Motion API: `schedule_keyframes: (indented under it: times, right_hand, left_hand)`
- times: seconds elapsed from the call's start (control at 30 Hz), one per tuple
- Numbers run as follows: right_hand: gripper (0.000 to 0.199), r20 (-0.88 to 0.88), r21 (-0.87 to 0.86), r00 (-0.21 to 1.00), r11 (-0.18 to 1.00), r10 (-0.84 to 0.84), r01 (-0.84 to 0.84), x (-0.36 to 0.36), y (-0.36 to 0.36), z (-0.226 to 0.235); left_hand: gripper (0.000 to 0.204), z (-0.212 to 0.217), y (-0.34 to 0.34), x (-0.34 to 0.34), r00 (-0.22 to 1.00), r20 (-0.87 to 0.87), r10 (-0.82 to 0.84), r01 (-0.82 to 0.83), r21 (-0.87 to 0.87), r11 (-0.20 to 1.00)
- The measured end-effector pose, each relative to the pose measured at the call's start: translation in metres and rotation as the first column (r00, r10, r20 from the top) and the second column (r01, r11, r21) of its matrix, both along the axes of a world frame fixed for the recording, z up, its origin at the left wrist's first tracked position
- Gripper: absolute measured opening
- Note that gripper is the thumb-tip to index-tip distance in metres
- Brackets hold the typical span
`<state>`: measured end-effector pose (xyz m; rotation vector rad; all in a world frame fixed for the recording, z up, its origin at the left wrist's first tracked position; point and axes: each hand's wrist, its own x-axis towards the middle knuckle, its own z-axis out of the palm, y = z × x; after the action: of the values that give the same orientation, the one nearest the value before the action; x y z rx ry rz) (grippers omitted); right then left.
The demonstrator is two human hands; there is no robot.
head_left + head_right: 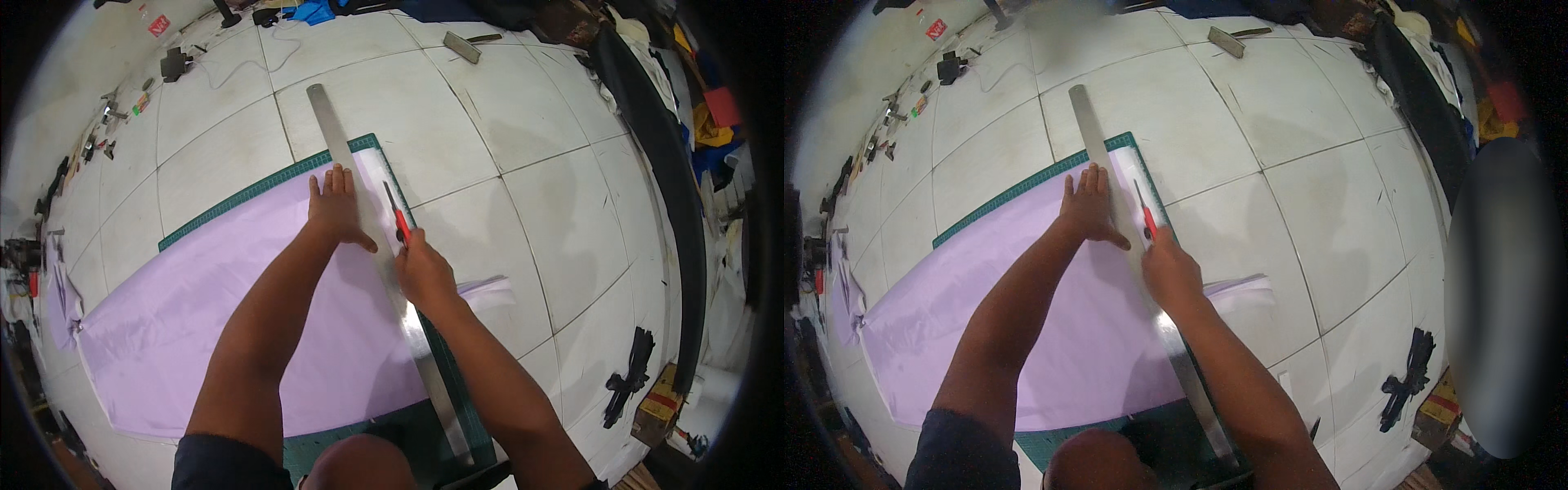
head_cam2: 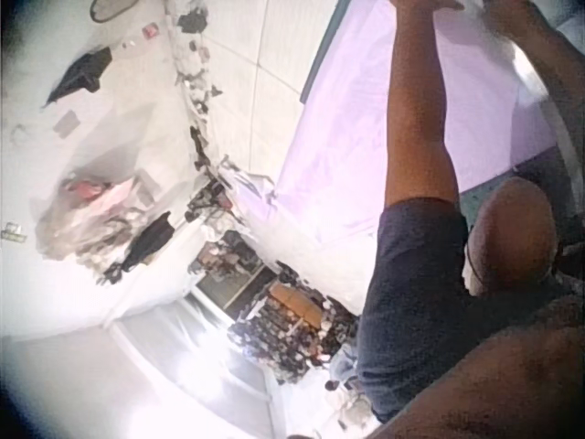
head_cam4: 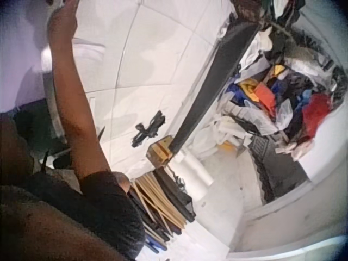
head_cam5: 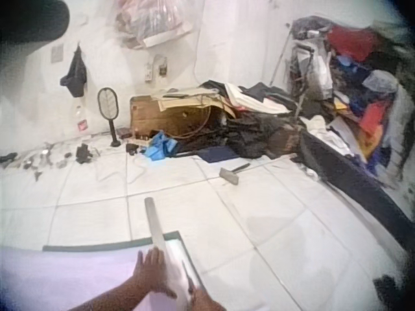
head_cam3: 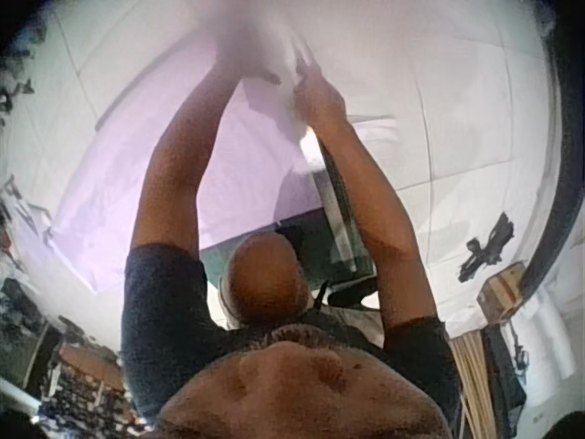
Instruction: The person spreads out a large piece of light purple fabric on the floor, aligns a metal ruler along one edge, and uses a utility knife to cut a straight strip from the material.
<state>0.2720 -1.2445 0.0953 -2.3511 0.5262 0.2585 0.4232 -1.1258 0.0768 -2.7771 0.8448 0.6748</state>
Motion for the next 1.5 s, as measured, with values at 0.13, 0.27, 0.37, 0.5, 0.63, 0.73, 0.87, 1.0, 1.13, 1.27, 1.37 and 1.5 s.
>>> schedule_keyframes:
  times: [0.13,0.27,0.37,0.5,0.63,0.73,0.87,1.0,1.13,1.27,1.37,1.5]
  right_hand:
    - [0.024,0.068,-0.042,0.994,0.996,0.081,-0.079,0.061,0.01,-0.016]
    - [0.025,0.058,-0.07,0.993,0.992,0.107,-0.102,0.095,0.016,-0.026]
    - [0.024,-0.027,-0.097,0.994,0.99,0.104,-0.106,0.106,0.016,-0.026]
    - [0.023,-0.097,-0.108,0.989,0.986,0.115,-0.125,0.113,0.016,-0.03]
    - [0.023,-0.1,-0.081,0.988,0.989,0.119,-0.127,0.118,0.015,-0.024]
    - [0.025,-0.096,-0.03,0.989,0.992,0.117,-0.12,0.121,0.011,-0.014]
    - [0.025,-0.073,0.023,0.992,0.994,0.108,-0.106,0.094,0.009,-0.012]
    - [0.026,-0.303,0.043,0.945,0.993,0.119,-0.111,0.024,0.011,-0.003]
    - [0.028,-0.446,0.065,0.889,0.994,0.106,-0.086,-0.05,0.011,-0.001]
    - [0.028,-0.526,0.042,0.848,0.998,0.065,-0.051,-0.1,0.006,0.009]
    - [0.028,-0.557,0.013,0.829,0.999,0.051,-0.052,-0.114,0.005,0.027]
    - [0.025,-0.384,-0.002,0.923,1.0,0.027,-0.031,-0.11,0.007,0.045]
  left_hand:
    - [0.151,-0.009,-0.002,0.004,0.999,0.035,-0.015,0.013,0.031,0.999]
    - [0.15,-0.013,0.0,0.008,0.999,0.031,-0.016,0.014,0.055,0.998]
    - [0.145,-0.009,-0.002,0.008,1.0,0.015,-0.017,0.016,0.077,0.997]
    - [0.145,-0.001,-0.004,0.009,0.999,-0.014,-0.034,0.035,0.106,0.994]
    - [0.145,-0.001,-0.005,0.01,0.999,-0.007,-0.043,0.044,0.123,0.991]
    - [0.145,-0.003,-0.006,0.01,0.999,-0.002,-0.044,0.044,0.091,0.995]
    - [0.149,0.001,-0.008,0.009,0.998,0.007,-0.068,0.066,0.148,0.987]
    - [0.149,0.006,-0.007,0.008,0.998,-0.017,-0.057,0.059,0.187,0.981]
    - [0.151,0.01,-0.007,0.009,0.997,-0.064,-0.051,0.061,0.167,0.984]
    - [0.151,0.008,-0.009,0.008,0.998,-0.046,-0.048,0.053,0.121,0.991]
    - [0.151,0.01,-0.008,0.007,0.998,-0.054,-0.036,0.041,0.102,0.994]
    - [0.151,0.006,-0.002,0.009,0.999,-0.038,-0.029,0.032,0.077,0.996]
